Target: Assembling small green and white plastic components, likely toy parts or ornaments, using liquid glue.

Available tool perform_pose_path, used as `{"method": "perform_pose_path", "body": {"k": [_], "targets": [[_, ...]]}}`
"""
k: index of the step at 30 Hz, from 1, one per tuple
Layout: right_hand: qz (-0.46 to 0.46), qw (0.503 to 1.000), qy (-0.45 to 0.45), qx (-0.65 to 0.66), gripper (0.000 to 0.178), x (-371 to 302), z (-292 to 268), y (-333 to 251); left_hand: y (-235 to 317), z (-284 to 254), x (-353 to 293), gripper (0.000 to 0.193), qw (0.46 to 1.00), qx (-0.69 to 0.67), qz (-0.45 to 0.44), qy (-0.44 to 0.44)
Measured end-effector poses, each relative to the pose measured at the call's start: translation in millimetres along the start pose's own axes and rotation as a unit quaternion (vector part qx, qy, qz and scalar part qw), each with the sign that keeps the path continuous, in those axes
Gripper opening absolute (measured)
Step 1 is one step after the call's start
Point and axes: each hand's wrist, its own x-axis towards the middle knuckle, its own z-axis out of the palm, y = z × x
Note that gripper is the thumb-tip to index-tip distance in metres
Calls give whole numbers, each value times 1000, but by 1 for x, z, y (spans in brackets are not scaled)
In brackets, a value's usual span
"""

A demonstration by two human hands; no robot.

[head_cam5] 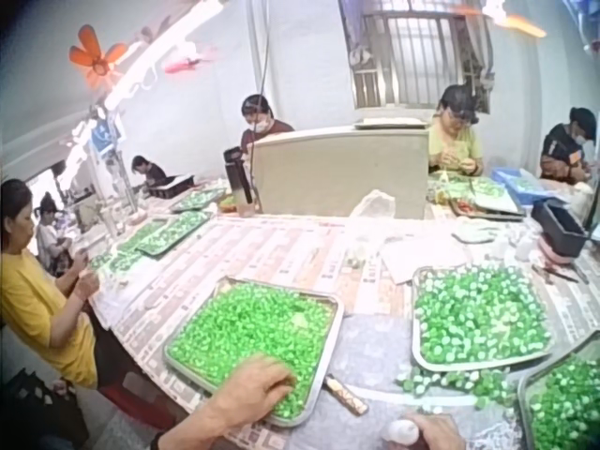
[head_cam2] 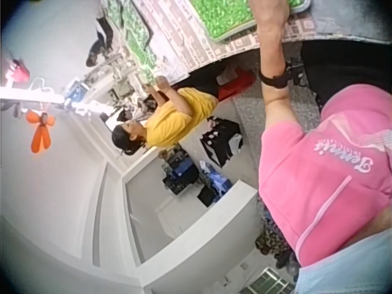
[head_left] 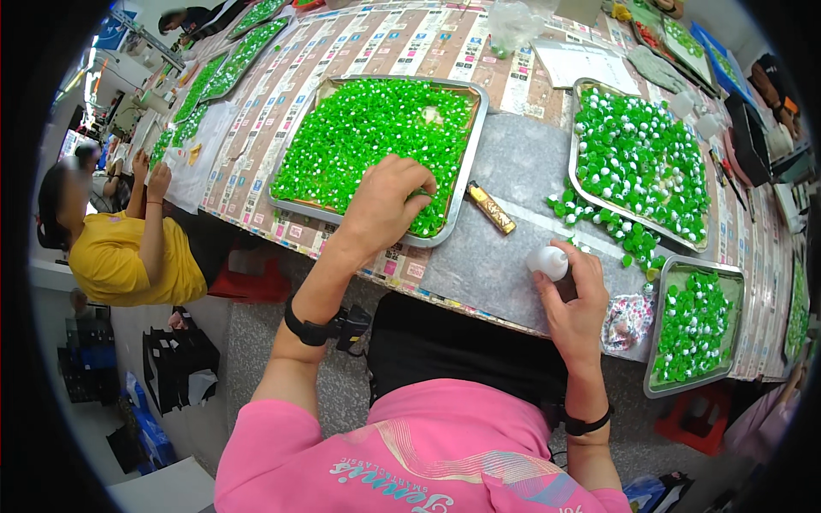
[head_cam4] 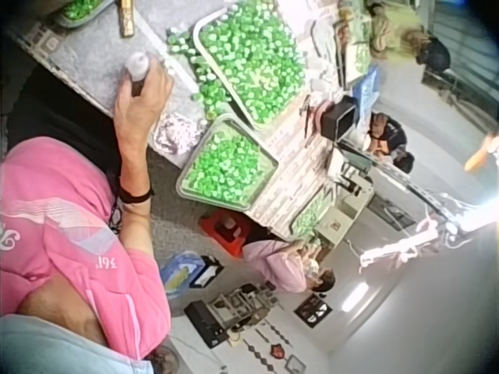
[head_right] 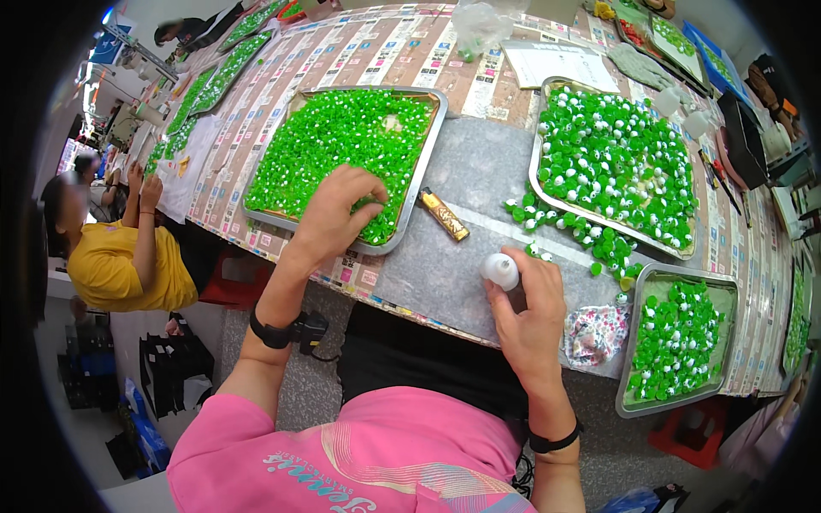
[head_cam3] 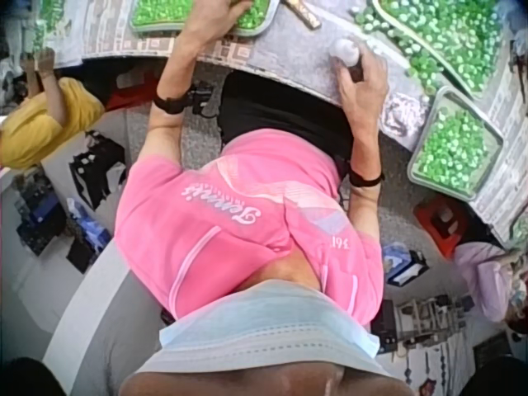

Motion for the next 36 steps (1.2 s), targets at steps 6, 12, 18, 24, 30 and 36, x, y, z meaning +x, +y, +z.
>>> {"method": "perform_pose_path", "body": {"k": [6, 12, 18, 24, 30, 36], "targets": [[-47, 999, 9, 2, 40, -6, -10, -4, 4, -3, -2, 11, 996, -68, 12, 64], [18, 991, -19, 130, 42, -20, -20, -10, 40, 6, -15, 6, 879, -460, -119, 49], [71, 974, -36, 211, 46, -30, -27, -13, 75, 33, -30, 19, 710, -674, -203, -14], [105, 971, 22, 213, 50, -44, -42, -4, 94, 49, -36, 18, 630, -723, -279, -56], [157, 940, 105, 283, 42, -49, -46, -11, 102, 57, -40, 18, 612, -729, -298, -76], [31, 976, 98, 191, 40, -51, -49, 2, 108, 55, -40, 19, 601, -731, -313, -80]]}}
